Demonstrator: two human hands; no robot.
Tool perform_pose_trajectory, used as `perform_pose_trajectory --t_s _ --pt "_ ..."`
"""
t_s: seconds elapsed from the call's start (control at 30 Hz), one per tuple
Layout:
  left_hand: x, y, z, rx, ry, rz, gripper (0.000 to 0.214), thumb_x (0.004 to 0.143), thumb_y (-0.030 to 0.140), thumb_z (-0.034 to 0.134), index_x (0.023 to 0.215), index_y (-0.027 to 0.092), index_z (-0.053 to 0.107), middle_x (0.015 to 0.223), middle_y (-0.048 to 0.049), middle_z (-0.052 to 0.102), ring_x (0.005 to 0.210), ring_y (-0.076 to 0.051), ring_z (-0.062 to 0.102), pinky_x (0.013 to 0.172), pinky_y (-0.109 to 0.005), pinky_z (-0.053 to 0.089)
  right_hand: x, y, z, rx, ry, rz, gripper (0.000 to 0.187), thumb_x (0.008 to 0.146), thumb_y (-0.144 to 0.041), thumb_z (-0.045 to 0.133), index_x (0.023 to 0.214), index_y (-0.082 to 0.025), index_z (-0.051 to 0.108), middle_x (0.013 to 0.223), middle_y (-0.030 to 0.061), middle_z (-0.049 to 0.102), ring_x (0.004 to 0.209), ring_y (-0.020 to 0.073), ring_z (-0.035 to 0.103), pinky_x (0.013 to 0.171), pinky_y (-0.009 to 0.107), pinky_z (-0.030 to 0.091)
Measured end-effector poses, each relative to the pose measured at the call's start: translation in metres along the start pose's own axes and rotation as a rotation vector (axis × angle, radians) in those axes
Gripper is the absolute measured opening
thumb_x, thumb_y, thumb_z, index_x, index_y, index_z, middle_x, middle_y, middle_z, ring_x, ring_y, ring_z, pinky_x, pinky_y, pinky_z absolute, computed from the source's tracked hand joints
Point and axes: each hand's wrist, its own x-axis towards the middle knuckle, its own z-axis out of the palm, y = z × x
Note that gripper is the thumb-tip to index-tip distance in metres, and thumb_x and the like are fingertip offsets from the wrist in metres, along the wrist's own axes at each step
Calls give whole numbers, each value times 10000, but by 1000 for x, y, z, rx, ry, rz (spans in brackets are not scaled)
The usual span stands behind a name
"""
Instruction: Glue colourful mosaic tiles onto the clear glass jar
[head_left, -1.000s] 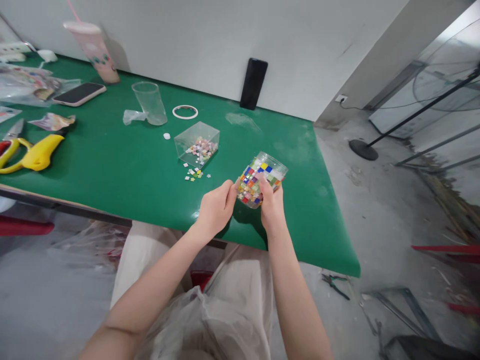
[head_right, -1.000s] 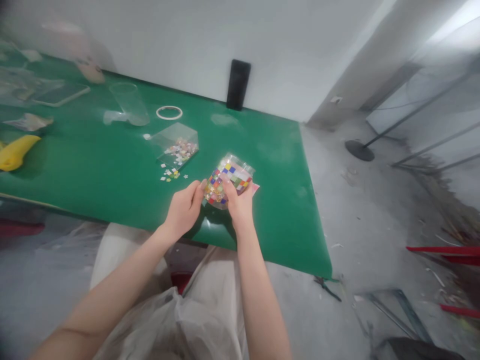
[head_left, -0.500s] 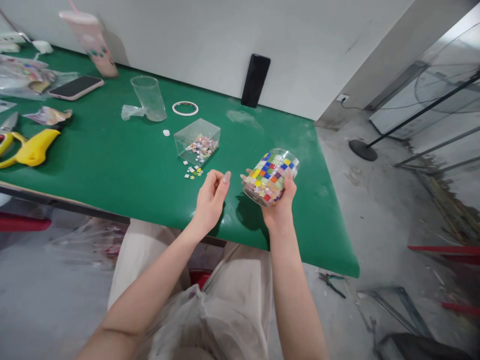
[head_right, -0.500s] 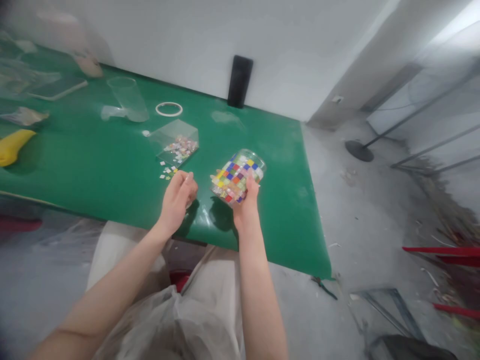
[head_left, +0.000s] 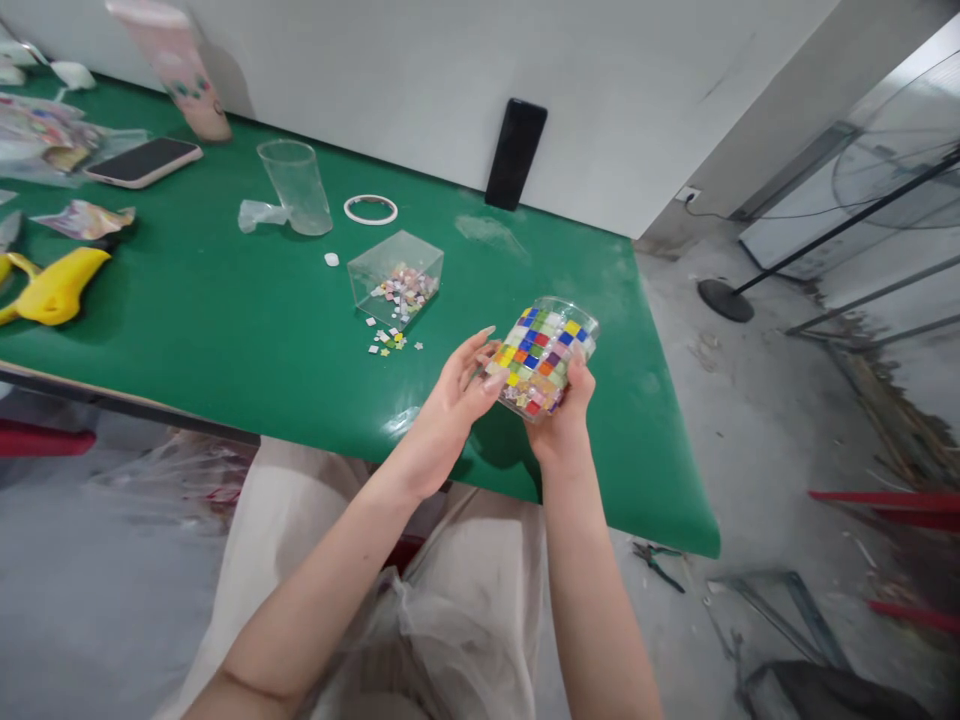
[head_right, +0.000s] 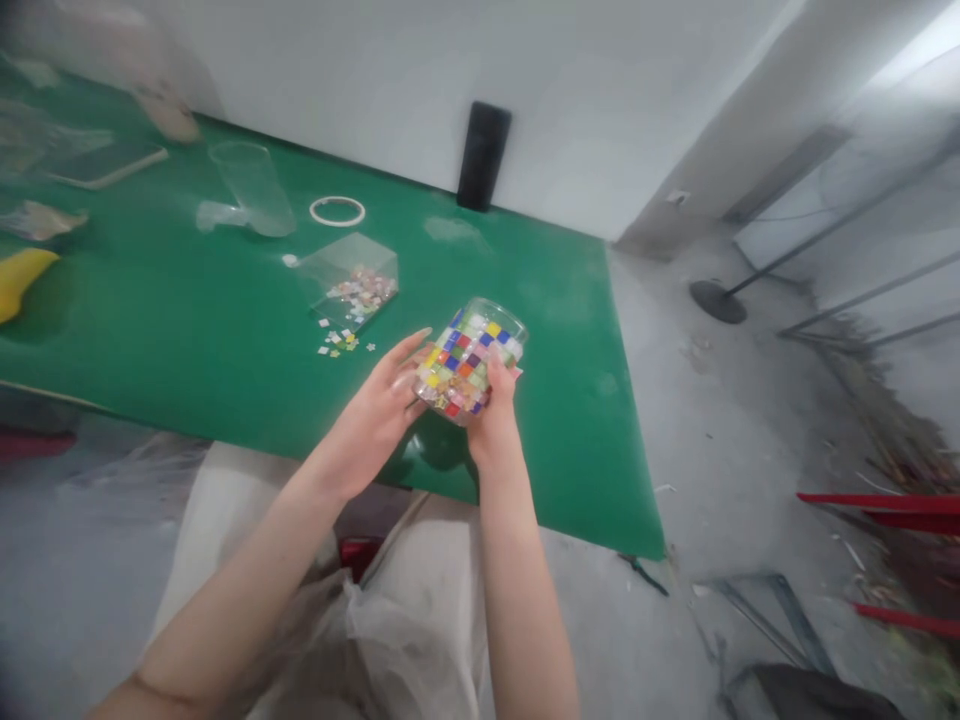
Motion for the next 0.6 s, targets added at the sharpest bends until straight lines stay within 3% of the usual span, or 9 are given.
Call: perform_pose_trajectory --t_s 0.3,0.6 --pt "3 -4 4 21 36 -6 534 810 298 636 1305 287 436 1353 -65 505 1280 -239 450 1042 -381 395 0 1 0 18 -1 43 439 712 -620 510 929 -251 606 891 39 711 863 243 684 772 437 558" --pt "3 -5 5 12 65 -16 536 802 278 648 1300 264 450 1330 -78 522 1248 -238 483 1026 -375 411 0 2 0 39 -15 1 393 715 -576 532 915 -249 620 859 23 711 777 221 688 699 405 572"
